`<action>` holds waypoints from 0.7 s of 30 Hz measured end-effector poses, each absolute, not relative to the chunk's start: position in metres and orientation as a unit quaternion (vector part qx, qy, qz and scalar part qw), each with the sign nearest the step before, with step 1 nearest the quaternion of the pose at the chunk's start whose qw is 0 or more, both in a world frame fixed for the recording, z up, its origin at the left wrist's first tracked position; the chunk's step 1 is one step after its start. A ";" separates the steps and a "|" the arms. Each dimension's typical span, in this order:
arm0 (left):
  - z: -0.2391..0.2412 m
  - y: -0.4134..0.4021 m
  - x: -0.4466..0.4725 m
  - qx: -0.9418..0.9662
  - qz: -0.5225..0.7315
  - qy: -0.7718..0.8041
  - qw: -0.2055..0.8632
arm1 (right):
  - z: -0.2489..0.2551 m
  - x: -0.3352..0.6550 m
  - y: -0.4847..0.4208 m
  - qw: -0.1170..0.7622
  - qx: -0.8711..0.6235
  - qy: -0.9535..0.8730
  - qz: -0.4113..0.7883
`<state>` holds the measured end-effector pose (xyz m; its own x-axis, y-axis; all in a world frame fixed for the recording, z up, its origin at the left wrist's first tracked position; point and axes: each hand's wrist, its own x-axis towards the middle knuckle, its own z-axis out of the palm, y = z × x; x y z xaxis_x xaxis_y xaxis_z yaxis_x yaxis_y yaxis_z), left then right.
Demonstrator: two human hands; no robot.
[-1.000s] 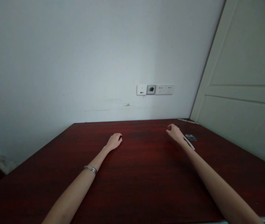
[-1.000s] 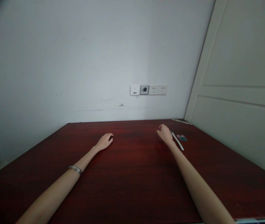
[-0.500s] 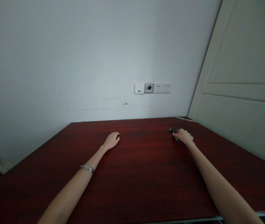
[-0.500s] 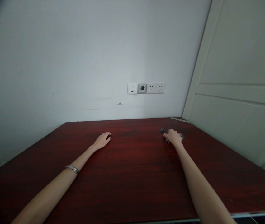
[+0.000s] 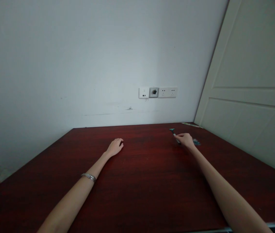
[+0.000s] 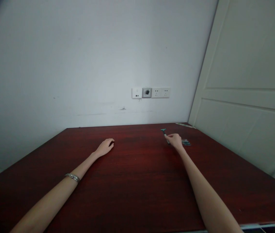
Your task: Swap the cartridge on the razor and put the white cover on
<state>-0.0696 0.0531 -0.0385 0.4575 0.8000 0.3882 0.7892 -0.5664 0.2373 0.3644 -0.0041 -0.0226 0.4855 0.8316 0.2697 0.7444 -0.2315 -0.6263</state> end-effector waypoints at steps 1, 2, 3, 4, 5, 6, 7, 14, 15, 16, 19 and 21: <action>-0.037 0.053 -0.070 0.852 0.242 0.464 0.020 | -0.021 0.358 -0.003 0.392 -0.766 -0.505 0.065; -0.035 0.054 -0.070 0.849 0.255 0.463 0.028 | -0.019 0.349 -0.002 0.422 -0.746 -0.510 0.070; -0.032 0.054 -0.069 0.844 0.271 0.461 0.037 | -0.016 0.339 -0.001 0.450 -0.722 -0.520 0.076; -0.028 0.055 -0.068 0.839 0.290 0.458 0.047 | -0.013 0.327 -0.001 0.477 -0.696 -0.531 0.081; -0.022 0.054 -0.066 0.831 0.314 0.456 0.059 | -0.010 0.315 -0.002 0.498 -0.671 -0.542 0.085; -0.016 0.054 -0.063 0.820 0.339 0.455 0.074 | -0.007 0.301 -0.003 0.514 -0.648 -0.554 0.088; -0.009 0.052 -0.058 0.808 0.362 0.454 0.099 | -0.003 0.287 -0.005 0.527 -0.630 -0.563 0.090; 0.025 0.016 -0.011 0.750 0.450 0.372 0.311 | 0.009 0.203 -0.032 0.570 -0.515 -0.621 0.153; 0.027 0.010 -0.005 0.740 0.448 0.372 0.336 | 0.009 0.196 -0.036 0.573 -0.504 -0.626 0.162; 0.027 0.004 0.000 0.729 0.447 0.375 0.358 | 0.009 0.190 -0.040 0.575 -0.493 -0.631 0.170; 0.028 -0.010 0.011 0.701 0.444 0.384 0.406 | 0.009 0.180 -0.048 0.577 -0.464 -0.649 0.176; 0.029 -0.014 0.014 0.687 0.453 0.382 0.421 | 0.008 0.176 -0.050 0.577 -0.451 -0.659 0.171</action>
